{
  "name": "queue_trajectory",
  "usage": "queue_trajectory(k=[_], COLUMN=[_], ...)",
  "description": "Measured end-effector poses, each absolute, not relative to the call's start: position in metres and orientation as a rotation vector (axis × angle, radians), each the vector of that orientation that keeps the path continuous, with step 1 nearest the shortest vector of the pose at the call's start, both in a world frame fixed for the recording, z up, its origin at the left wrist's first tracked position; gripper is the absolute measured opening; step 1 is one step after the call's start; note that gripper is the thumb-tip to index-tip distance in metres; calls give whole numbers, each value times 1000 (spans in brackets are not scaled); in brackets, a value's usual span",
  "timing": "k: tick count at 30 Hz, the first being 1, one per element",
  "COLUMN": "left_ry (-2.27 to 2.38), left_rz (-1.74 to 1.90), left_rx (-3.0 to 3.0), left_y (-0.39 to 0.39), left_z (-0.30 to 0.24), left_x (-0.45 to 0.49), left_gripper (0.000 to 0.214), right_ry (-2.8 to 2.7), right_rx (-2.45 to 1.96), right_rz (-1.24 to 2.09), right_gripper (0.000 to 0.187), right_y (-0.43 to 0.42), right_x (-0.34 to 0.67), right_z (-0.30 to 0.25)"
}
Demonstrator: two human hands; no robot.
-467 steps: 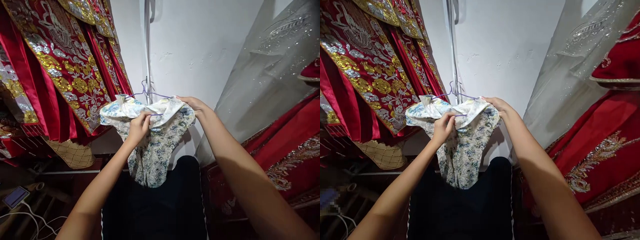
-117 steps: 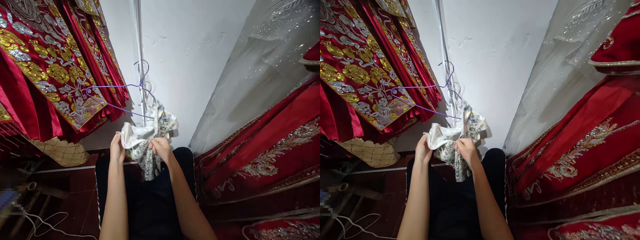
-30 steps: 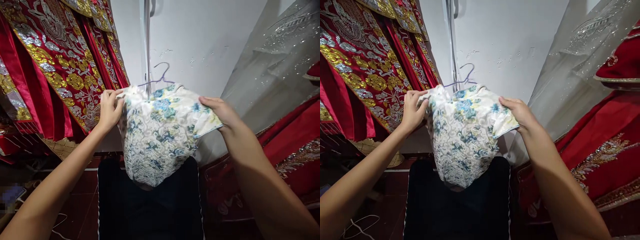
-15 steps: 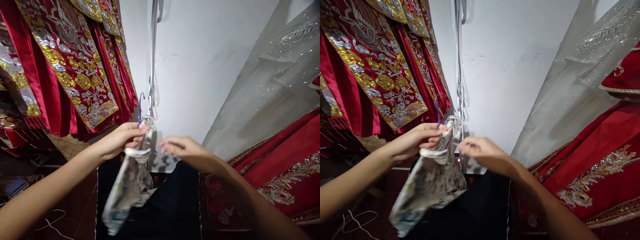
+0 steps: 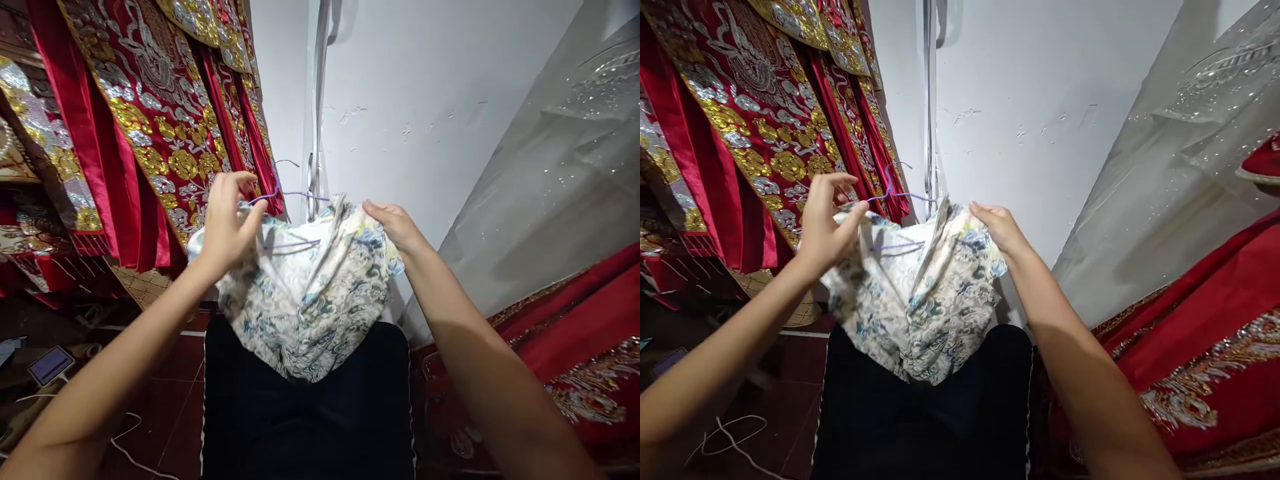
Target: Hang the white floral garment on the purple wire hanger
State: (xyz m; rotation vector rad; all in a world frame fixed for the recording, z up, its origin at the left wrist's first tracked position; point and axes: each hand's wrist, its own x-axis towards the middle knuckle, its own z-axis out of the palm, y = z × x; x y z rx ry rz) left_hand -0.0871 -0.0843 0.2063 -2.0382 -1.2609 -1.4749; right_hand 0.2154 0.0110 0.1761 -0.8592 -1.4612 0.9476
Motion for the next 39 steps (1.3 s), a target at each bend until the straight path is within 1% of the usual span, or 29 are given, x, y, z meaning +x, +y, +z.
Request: queue_trajectory(k=[3, 5, 7, 9, 11, 13, 15, 18, 21, 23, 26, 28, 30, 33, 36, 37, 38, 39], left_ry=[-1388, -1487, -1536, -1543, -1521, -1463, -1392, -1293, -1168, -1083, -1012, -1030, -1101, -1238, -1315, -1316, -1311, -1306], left_rz=[-1300, -1096, -995, -1040, -1190, -1372, -1502, -1531, -1536, -1584, -1792, -2040, -2332, -2728, -3029, -3129, -3226, -3315], left_rx=[-2327, -2570, -2685, -2681, -2607, -2528, -2475, -2491, -2552, -2573, -2541, -2434, -2275, -2041, -1847, -1774, -1707, -1654], left_y=[-92, -93, -87, -76, -65, -58, -56, -59, -64, -67, -71, -73, -74, -74, -77, -79, -81, -84], left_z=[176, 153, 133, 121, 116, 114, 111, 103, 90, 77, 54, 40, 30, 25, 25, 25, 26, 26], left_x=[-66, -55, -49, -46, -44, -43, -40, -37, -35, -34, -27, -19, -11, -1, 2, 2, 2, 2], left_gripper=[39, 49, 55, 51, 44, 43, 46, 53, 57, 56, 47, 39, 33, 29, 27, 26, 26, 25], right_ry=[-1341, -1300, -1276, -1256, -1249, -1247, -1226, -1146, -1072, -1044, -1046, -1069, -1072, -984, -773, -714, -701, -750], right_rx=[-878, -880, -870, -845, -813, -790, -775, -769, -784, -810, -859, -882, -907, -984, -1068, -1075, -1090, -1111], right_rz=[960, 973, 956, 923, 919, 943, 971, 984, 948, 933, 946, 918, 823, 523, 198, 219, 338, 539], right_gripper=[39, 37, 37, 37, 37, 36, 35, 33, 33, 34, 36, 37, 38, 41, 44, 39, 33, 32], right_y=[23, 22, 18, 15, 14, 15, 15, 11, 2, -6, -13, -11, -6, -7, -31, -42, -53, -62], right_x=[222, 229, 234, 235, 232, 228, 227, 236, 251, 258, 260, 257, 254, 246, 221, 208, 192, 174], right_z=[181, 174, 166, 161, 163, 168, 174, 173, 157, 141, 117, 103, 90, 66, 29, 14, 0, -14])
